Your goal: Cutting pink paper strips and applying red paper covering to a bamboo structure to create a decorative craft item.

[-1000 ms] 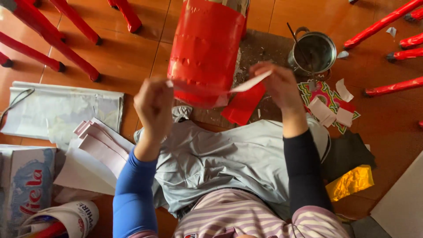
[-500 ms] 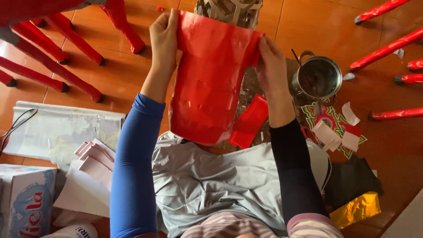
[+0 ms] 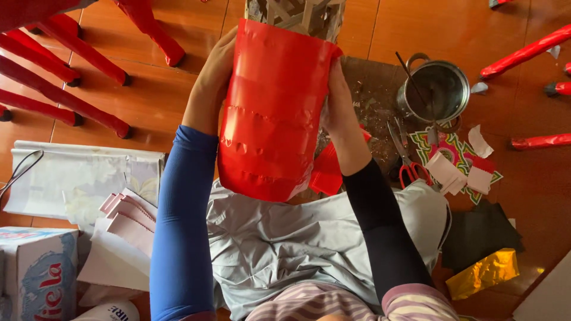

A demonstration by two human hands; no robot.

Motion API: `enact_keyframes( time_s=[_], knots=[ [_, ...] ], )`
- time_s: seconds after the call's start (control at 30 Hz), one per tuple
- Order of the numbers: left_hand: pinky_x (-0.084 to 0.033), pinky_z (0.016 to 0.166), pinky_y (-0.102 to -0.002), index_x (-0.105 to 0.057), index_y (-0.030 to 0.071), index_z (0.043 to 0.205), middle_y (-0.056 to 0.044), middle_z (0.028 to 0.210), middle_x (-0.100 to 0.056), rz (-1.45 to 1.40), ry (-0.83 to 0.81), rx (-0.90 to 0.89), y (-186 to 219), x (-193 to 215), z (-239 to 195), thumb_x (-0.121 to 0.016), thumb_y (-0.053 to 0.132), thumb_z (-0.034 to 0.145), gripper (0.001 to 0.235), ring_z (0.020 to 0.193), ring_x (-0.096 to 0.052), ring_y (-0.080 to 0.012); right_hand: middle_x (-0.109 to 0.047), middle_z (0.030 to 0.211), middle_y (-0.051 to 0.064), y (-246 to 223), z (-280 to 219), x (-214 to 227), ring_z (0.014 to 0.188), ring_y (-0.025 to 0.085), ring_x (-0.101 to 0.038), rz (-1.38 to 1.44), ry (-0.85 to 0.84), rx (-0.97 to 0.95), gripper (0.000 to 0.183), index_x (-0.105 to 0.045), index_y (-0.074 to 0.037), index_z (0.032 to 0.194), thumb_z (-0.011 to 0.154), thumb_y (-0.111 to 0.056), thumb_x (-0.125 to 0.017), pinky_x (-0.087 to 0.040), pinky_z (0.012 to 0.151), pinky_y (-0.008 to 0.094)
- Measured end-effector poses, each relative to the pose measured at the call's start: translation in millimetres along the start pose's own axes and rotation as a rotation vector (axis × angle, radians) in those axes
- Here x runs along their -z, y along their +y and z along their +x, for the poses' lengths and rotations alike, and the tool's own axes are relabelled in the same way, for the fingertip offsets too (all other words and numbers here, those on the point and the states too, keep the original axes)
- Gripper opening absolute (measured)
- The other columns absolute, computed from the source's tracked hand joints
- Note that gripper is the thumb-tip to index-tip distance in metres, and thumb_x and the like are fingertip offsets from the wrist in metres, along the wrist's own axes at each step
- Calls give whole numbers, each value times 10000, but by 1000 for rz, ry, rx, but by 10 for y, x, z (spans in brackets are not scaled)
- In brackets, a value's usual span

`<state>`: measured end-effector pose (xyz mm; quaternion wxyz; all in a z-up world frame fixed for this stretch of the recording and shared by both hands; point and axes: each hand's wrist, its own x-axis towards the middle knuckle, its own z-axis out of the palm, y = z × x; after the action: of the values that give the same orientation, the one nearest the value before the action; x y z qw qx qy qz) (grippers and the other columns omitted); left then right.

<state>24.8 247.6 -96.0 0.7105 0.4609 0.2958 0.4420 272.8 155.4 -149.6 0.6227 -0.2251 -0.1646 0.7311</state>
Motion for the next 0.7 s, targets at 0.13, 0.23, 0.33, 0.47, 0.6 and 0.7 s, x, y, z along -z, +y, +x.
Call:
enact_keyframes(
  time_s=[0.13,0.23,0.33,0.47,0.6,0.7],
  knots=[
    [-547,910,-275,-632,39,1230,-35,1133,-693,204,102,-176,-196,249,76,-607,178,1063,219,1015,-652,-112,-310,1651,56,57,-59,-5,1472,254,-439,-143,23,164,620,-112,-263,1614,1084,-324,-429,-429,1208,466],
    [-518,1020,-321,-610,-1,1294,-80,1250,-656,407,241,-356,-32,162,-206,-622,215,1121,277,1162,-613,-158,-402,1607,157,26,-294,-213,1563,271,-410,-503,-152,583,660,-76,-251,1689,1165,-475,-409,-346,1333,433],
    [-426,1193,-342,-503,30,1496,-97,1503,-554,124,25,-331,131,-121,-468,-515,325,1167,442,1384,-523,-184,-183,1753,46,116,-238,-43,1591,249,-342,-656,-129,640,669,-100,-204,1685,1182,-543,-383,-317,1345,427],
    [-337,1313,-366,-313,76,1654,-92,1685,-404,3,-116,-205,105,-301,-580,-375,438,1172,605,1549,-410,-208,-54,1764,35,141,-223,-171,1597,254,-282,-623,-83,440,697,20,-254,1671,1141,-529,-339,-337,1314,453],
    [-395,1264,-376,-297,73,1648,-111,1654,-425,-13,-55,-89,142,-363,-612,-337,447,1152,622,1505,-461,-226,-9,1785,25,220,-201,-150,1625,239,-229,-557,-114,369,691,39,-276,1684,1147,-516,-322,-290,1337,454],
    [-439,1230,-383,-326,65,1632,-129,1624,-461,-43,-51,-63,85,-333,-580,-344,455,1145,625,1462,-510,-237,-24,1811,19,274,-154,-32,1661,215,-187,-485,-196,406,660,-10,-277,1713,1180,-507,-324,-206,1393,440]
  ],
)
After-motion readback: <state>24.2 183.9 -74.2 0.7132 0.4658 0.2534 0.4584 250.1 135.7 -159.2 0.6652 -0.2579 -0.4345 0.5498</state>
